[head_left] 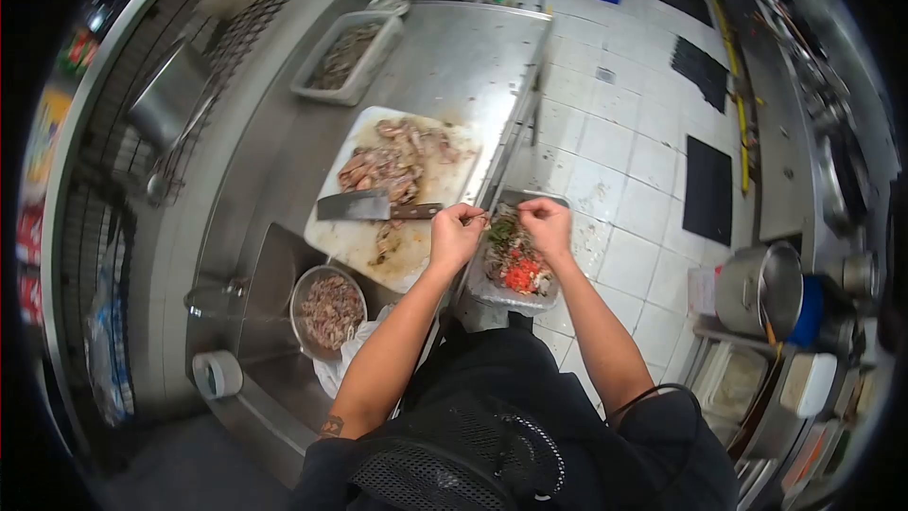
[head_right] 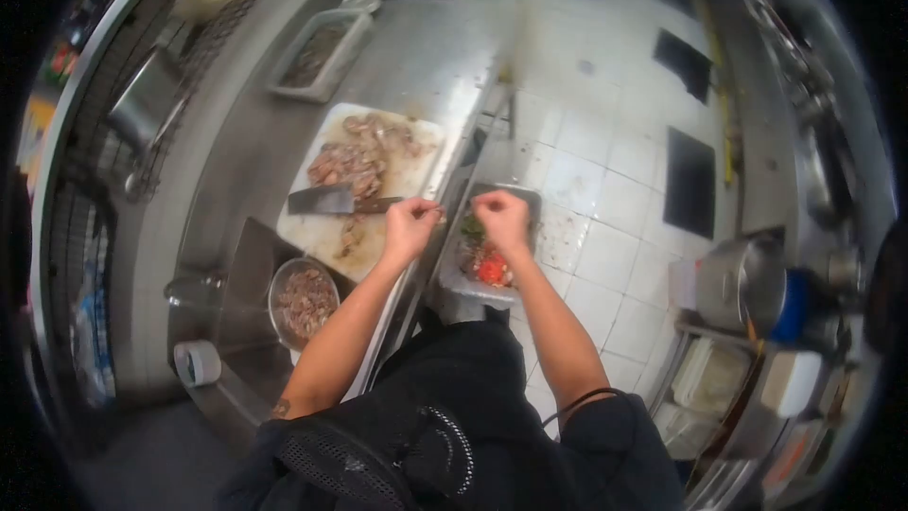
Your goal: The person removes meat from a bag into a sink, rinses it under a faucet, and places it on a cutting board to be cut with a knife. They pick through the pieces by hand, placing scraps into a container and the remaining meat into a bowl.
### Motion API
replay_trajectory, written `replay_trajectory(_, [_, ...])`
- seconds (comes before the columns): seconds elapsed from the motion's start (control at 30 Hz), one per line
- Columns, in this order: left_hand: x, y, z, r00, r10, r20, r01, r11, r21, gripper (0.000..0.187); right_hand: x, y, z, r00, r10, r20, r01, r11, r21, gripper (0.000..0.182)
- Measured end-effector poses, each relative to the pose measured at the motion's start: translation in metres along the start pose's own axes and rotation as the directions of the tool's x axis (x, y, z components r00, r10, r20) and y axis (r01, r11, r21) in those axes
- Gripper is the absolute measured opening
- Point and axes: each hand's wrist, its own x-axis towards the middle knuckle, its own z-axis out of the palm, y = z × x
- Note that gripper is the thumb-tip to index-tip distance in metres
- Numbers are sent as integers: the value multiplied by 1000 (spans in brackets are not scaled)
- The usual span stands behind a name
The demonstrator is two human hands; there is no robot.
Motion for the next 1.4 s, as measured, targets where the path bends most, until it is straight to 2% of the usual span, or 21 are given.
replay_trajectory(0.1, [-16,-45,-66,968,-39,-250,2,989,-148,16,14,12,-4,977,-214,-12,193,902,-386,14])
replay_trajectory(0.13, [-26,-70,-94,941,-71,-330,-3,976,-217,18,18,21,-8,977,-212,11,200,903,-379,14])
replay_trajectory(0.17, [-47,-64,-134,903,-87,-420,84,996,-26,19,23,33,-12,969,-233,83,241,815,-527,15])
replay_trajectory(0.2, [-60,-95,-166,847,-179,-500,119,982,-150,17,28,42,-15,957,-245,153,284,698,-658,17])
replay_trajectory(0.27, [-90,-136,-228,777,-138,-614,93,990,-106,21,38,52,-18,972,-202,124,232,701,-674,18])
replay_trajectory(0.3, [-104,-156,-253,754,-192,-628,214,976,-42,25,41,52,-16,984,-155,84,170,704,-689,19])
replay_trajectory(0.37, [-123,-222,-285,742,-276,-611,277,956,-95,34,39,43,-6,982,-160,105,188,715,-673,19])
replay_trajectory(0.43, [-131,-264,-295,734,-334,-592,540,815,210,39,38,40,4,993,-62,96,110,741,-662,19])
replay_trajectory(0.47, [-130,-286,-291,762,-289,-579,484,849,214,43,36,37,12,994,-4,105,71,764,-641,18])
replay_trajectory(0.53, [-108,-246,-266,752,-293,-591,425,900,94,39,31,30,29,982,-34,187,153,723,-673,18])
replay_trajectory(0.57, [-91,-241,-241,744,-392,-542,365,917,-162,33,30,25,41,969,-49,242,207,694,-690,17])
replay_trajectory(0.6, [-84,-172,-224,812,-219,-541,243,970,-29,26,25,16,57,968,-27,250,200,683,-702,18])
replay_trajectory(0.7, [-49,-144,-153,884,-53,-465,160,968,195,22,10,-14,106,918,-82,389,324,721,-612,20])
replay_trajectory(0.8, [-37,-134,-125,900,94,-426,65,937,344,20,-15,-41,148,865,6,501,322,760,-565,21])
replay_trajectory(0.97, [-25,-159,-127,914,103,-393,26,951,309,20,-39,-37,178,793,-19,608,402,768,-499,35])
replay_trajectory(1.03, [-26,-157,-132,927,-49,-372,32,998,-52,20,-46,-53,189,764,-63,642,438,782,-445,46])
replay_trajectory(1.1, [-26,-146,-134,932,-66,-358,25,993,-119,19,-42,-49,197,723,-107,682,471,799,-374,55])
replay_trajectory(1.17, [-25,-138,-138,969,-45,-242,-48,930,-364,16,-38,-40,210,654,-252,713,504,849,-162,56])
replay_trajectory(1.3, [-29,-135,-148,986,-100,-133,33,902,-431,17,-29,-30,226,694,-118,710,348,918,-187,38])
replay_trajectory(1.33, [-34,-144,-152,990,-112,-91,60,892,-447,18,-31,-41,223,679,-73,730,404,868,-288,24])
replay_trajectory(1.4, [-41,-152,-153,987,-159,31,154,860,-487,19,-29,-36,222,640,-104,761,456,849,-268,21])
